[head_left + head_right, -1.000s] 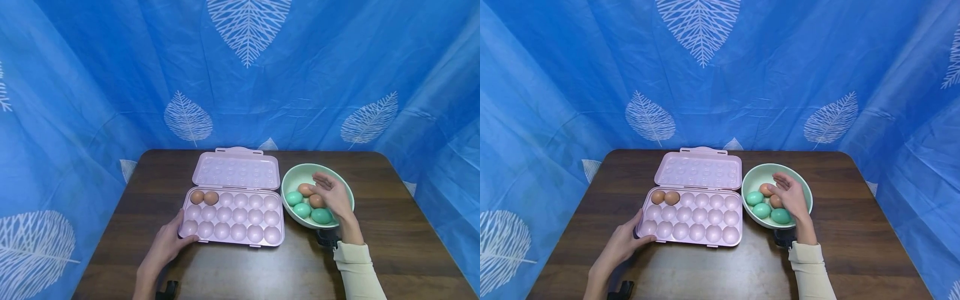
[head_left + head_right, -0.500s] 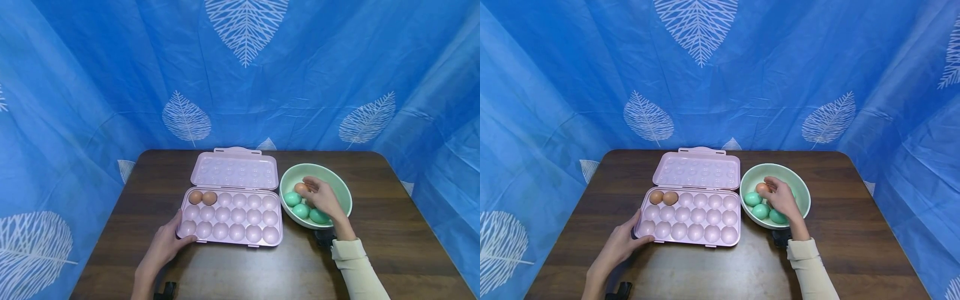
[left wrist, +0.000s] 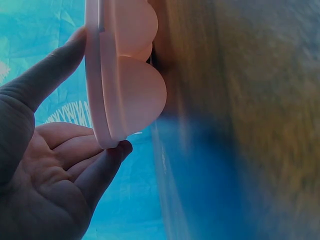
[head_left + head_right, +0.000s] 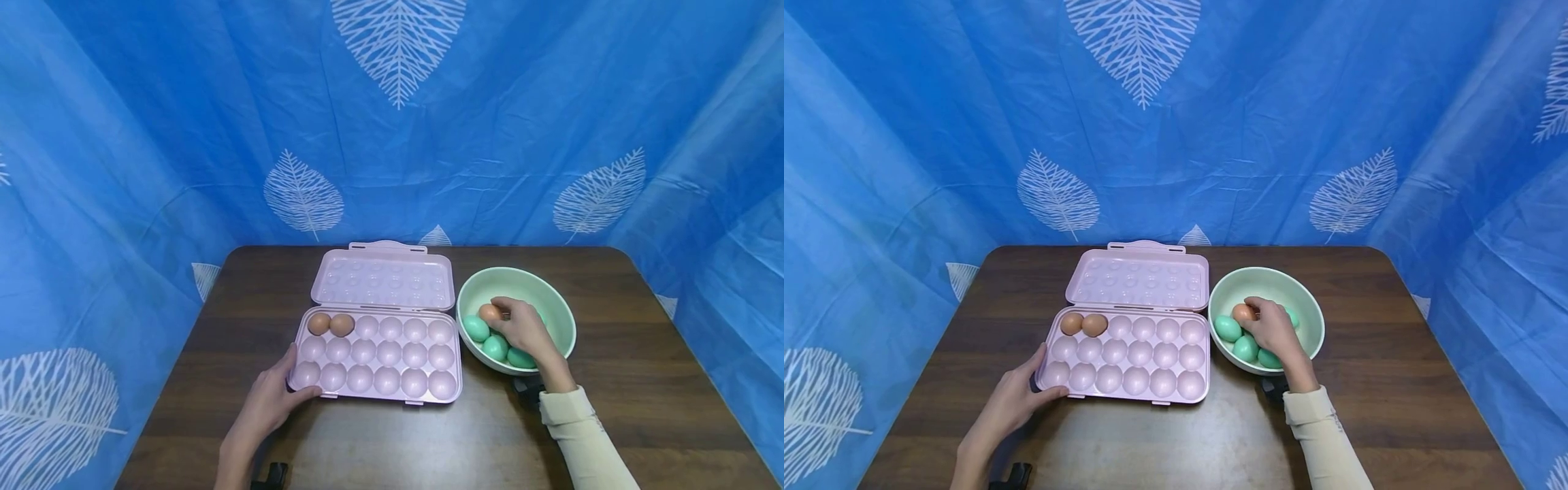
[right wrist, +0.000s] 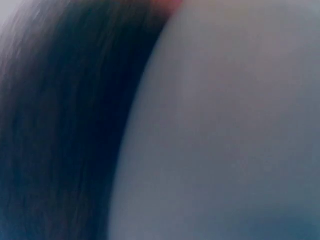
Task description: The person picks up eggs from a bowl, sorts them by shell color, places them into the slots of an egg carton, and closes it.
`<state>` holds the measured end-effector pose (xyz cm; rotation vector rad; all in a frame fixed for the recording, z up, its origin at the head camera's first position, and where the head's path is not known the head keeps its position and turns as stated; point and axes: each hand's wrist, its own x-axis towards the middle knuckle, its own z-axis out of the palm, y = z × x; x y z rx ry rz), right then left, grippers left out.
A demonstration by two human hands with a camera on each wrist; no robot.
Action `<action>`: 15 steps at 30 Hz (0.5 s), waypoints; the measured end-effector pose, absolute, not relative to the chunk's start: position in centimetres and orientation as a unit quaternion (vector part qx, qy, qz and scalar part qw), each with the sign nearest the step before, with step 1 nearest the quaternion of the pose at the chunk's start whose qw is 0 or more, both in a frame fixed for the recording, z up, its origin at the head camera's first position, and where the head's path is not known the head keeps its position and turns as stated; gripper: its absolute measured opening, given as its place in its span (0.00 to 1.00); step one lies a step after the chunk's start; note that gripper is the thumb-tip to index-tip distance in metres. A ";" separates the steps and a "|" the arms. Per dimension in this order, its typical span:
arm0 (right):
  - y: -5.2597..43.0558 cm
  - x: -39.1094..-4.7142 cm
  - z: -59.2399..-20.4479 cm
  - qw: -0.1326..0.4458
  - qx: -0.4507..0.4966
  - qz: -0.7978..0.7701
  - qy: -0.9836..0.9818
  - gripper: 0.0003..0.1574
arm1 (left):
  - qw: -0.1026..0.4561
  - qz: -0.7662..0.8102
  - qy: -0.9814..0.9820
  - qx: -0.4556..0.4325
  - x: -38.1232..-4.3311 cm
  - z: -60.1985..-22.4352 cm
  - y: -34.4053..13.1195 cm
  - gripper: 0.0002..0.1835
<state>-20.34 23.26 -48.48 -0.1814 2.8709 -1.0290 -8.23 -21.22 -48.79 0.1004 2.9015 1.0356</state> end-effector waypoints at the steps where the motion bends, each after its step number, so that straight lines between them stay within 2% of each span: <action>1: 23.2 -20.3 -48.5 0.044 -0.058 -0.332 0.941 0.27 | 0.028 0.336 0.941 0.033 -8.2 -48.8 -21.2 0.53; 15: 23.2 -20.4 -48.8 0.043 -0.092 -0.299 0.949 0.27 | 0.026 0.334 0.942 0.029 -8.2 -49.3 -21.1 0.53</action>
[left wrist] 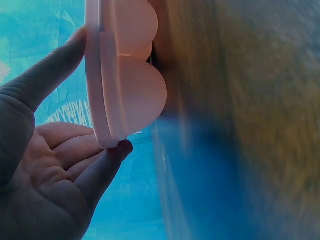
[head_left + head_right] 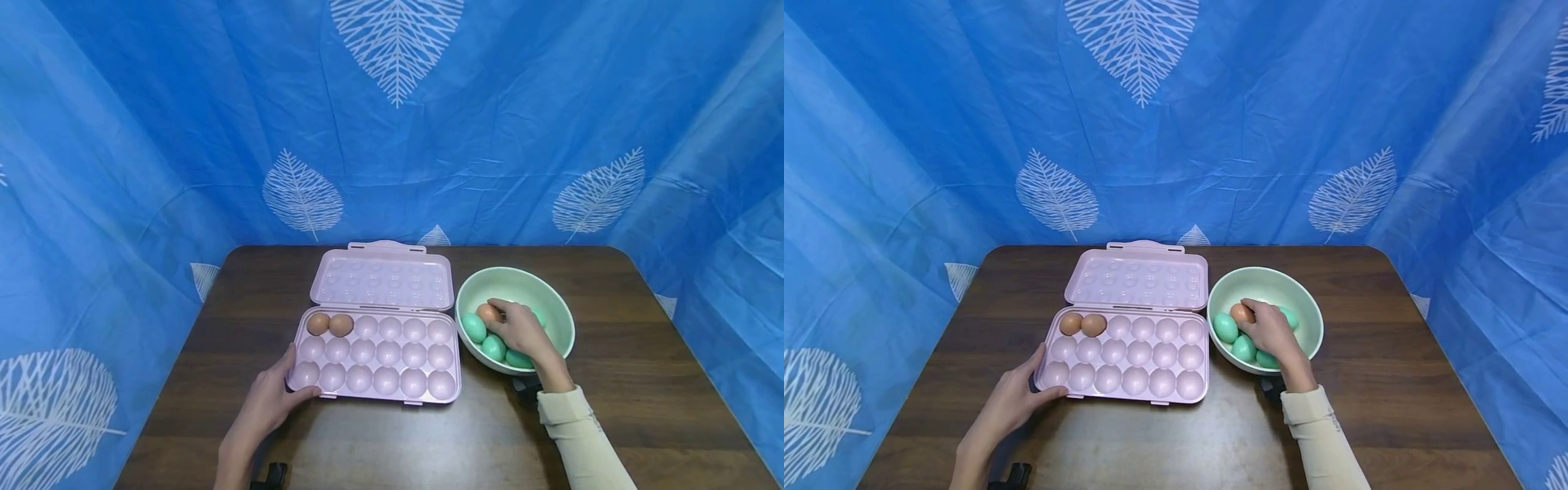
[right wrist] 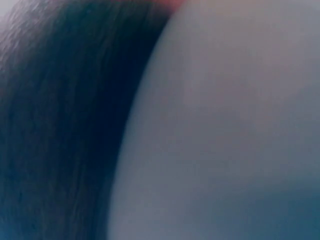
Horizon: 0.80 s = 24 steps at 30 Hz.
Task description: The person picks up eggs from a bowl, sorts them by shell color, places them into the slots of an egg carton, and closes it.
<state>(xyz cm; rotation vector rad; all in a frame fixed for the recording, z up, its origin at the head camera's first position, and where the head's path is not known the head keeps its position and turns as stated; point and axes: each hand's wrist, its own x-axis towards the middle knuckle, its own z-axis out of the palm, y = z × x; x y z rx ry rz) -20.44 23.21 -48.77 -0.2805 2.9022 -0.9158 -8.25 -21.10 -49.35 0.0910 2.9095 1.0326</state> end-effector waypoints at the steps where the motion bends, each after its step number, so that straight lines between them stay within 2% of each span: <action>1: 23.2 -20.4 -48.8 0.039 -0.094 -0.299 0.949 0.27 | 0.028 0.335 0.941 0.030 -8.3 -49.3 -21.1 0.53; 14: 23.4 -19.5 -48.9 -0.045 -0.084 -0.330 0.939 0.23 | 0.039 0.329 0.943 0.031 -8.5 -49.1 -21.0 0.53; 24: 22.8 -19.0 -48.3 -0.126 -0.070 -0.416 0.898 0.27 | 0.047 0.328 0.943 0.025 -8.3 -48.8 -21.2 0.53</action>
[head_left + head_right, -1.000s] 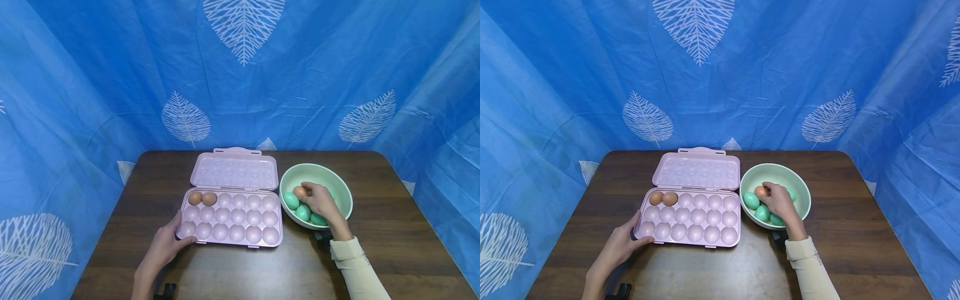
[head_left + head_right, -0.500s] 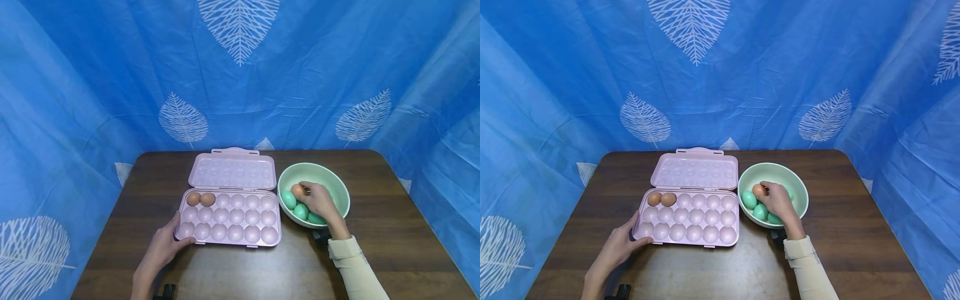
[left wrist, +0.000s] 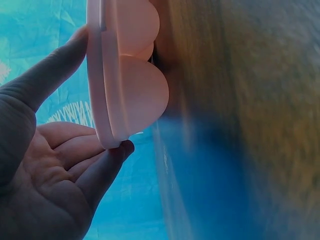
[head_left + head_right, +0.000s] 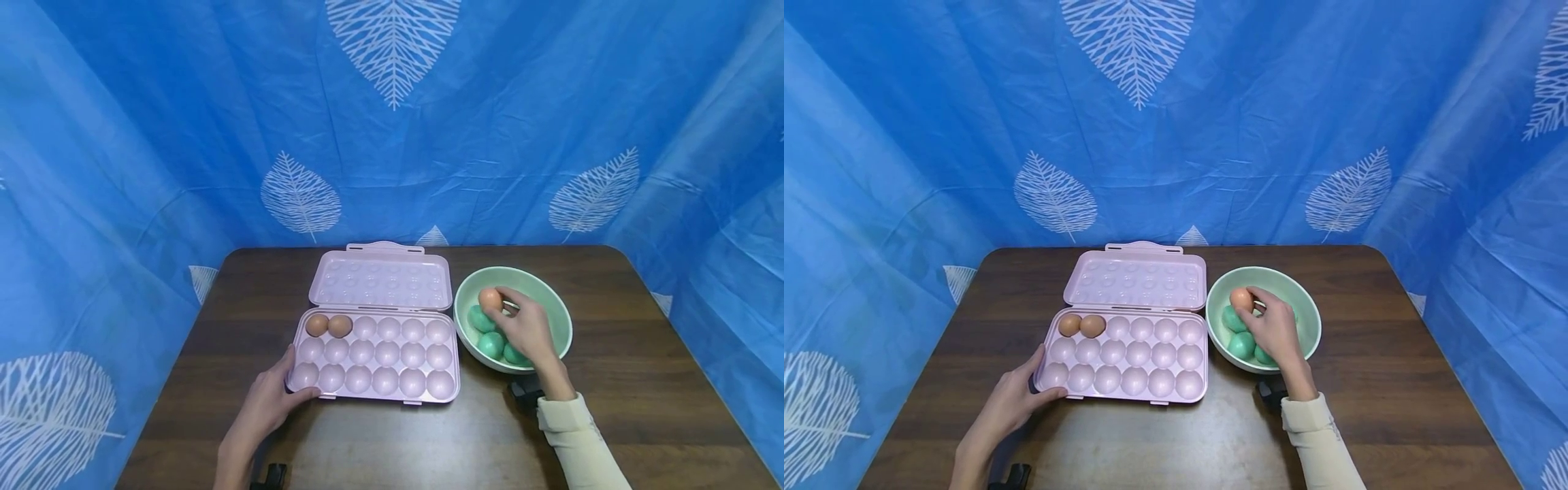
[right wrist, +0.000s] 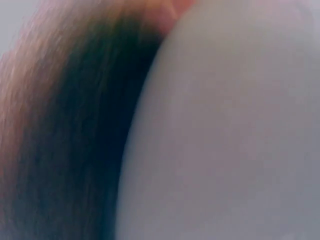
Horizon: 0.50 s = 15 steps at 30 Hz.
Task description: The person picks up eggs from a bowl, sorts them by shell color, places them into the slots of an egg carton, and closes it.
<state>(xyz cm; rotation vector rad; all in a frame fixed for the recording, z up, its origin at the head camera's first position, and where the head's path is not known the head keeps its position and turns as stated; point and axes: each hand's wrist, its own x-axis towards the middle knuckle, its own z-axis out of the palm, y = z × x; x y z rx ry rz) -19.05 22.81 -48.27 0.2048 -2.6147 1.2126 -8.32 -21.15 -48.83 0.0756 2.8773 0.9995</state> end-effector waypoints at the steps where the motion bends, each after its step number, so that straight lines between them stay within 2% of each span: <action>1: 22.7 -18.9 -48.1 0.137 0.070 0.425 -0.892 0.27 | 0.049 0.328 0.943 0.024 -8.3 -48.8 -21.2 0.53; 6: 21.5 -18.4 -47.1 0.174 0.090 0.470 -0.860 0.27 | 0.038 0.329 0.943 0.029 -8.3 -48.8 -21.1 0.53; 11: 19.4 -18.2 -46.2 0.175 0.118 0.518 -0.829 0.27 | 0.017 0.324 0.945 0.044 -8.2 -49.0 -21.1 0.51; 15: 17.1 -17.7 -44.6 0.163 0.142 0.548 -0.808 0.27 | 0.022 0.322 0.945 0.044 -8.3 -48.9 -21.1 0.51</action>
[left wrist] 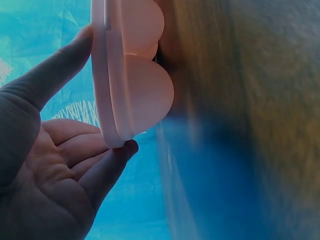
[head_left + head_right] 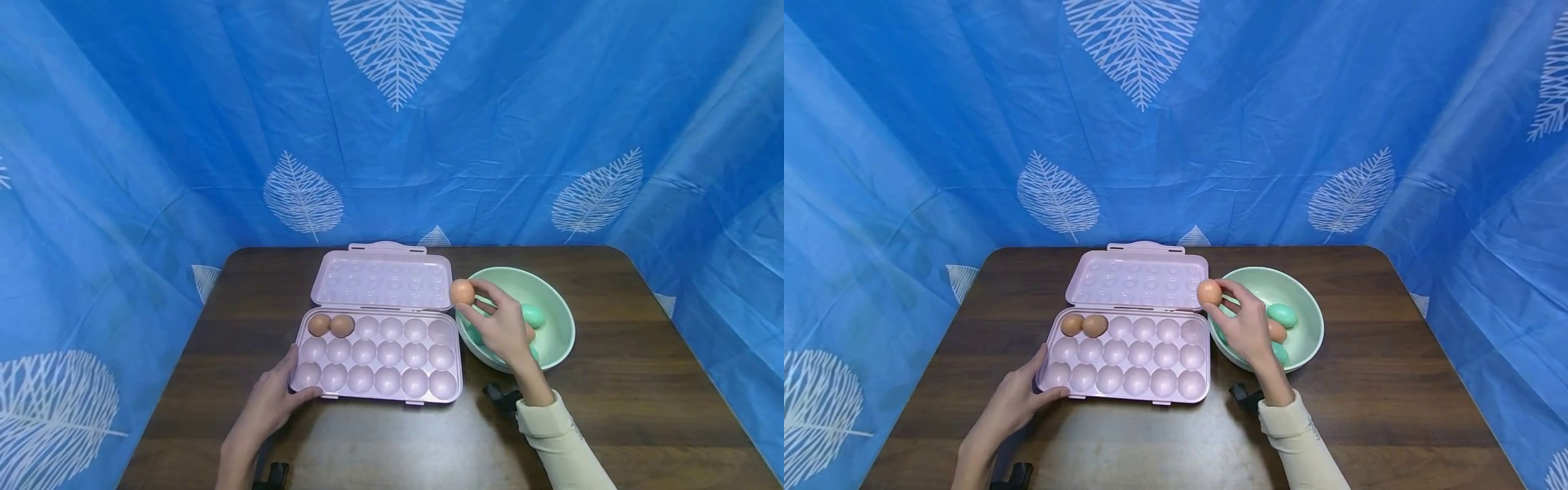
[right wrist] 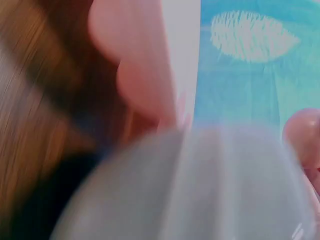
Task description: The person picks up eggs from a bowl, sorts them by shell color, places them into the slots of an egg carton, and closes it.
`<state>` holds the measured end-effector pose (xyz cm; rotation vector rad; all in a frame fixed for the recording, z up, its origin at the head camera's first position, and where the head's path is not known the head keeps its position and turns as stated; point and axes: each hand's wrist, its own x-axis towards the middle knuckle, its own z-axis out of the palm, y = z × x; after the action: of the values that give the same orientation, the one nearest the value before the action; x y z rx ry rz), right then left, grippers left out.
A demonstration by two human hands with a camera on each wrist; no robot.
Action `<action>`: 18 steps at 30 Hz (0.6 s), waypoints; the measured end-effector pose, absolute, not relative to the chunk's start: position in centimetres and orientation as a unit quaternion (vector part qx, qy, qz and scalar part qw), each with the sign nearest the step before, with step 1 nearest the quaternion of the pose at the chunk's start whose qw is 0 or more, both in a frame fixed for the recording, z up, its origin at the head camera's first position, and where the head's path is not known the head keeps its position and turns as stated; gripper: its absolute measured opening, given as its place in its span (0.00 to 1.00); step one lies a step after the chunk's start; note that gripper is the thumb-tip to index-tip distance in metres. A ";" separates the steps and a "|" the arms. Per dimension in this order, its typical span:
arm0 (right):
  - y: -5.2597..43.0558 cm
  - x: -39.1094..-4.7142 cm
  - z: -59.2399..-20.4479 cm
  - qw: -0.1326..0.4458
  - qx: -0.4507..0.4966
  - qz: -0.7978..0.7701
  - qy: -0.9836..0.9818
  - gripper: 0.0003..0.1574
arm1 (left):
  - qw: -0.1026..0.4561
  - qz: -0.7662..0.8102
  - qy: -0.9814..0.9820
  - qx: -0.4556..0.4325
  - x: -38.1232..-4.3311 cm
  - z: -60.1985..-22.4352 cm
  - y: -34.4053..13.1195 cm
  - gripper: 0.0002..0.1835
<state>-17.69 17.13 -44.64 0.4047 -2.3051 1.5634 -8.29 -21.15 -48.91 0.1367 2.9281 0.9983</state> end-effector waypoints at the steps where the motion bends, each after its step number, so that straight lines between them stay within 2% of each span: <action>1: 16.5 -17.4 -44.1 0.156 0.146 0.557 -0.803 0.27 | 0.027 0.322 0.945 0.042 -8.3 -48.9 -21.2 0.51; 6: 13.3 -16.6 -41.7 0.128 0.164 0.578 -0.789 0.27 | 0.044 0.325 0.944 0.034 -8.3 -48.7 -21.3 0.52; 11: 11.0 -17.2 -40.9 0.115 0.187 0.604 -0.766 0.25 | 0.034 0.327 0.944 0.040 -8.2 -48.7 -21.3 0.52; 18: 8.6 -19.7 -43.1 0.062 0.193 0.615 -0.762 0.25 | 0.035 0.331 0.942 0.043 -8.4 -48.7 -21.1 0.51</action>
<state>-19.69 8.61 -43.09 0.5843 -2.3024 1.8599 -8.40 -21.14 -48.68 0.1315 2.8958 1.0160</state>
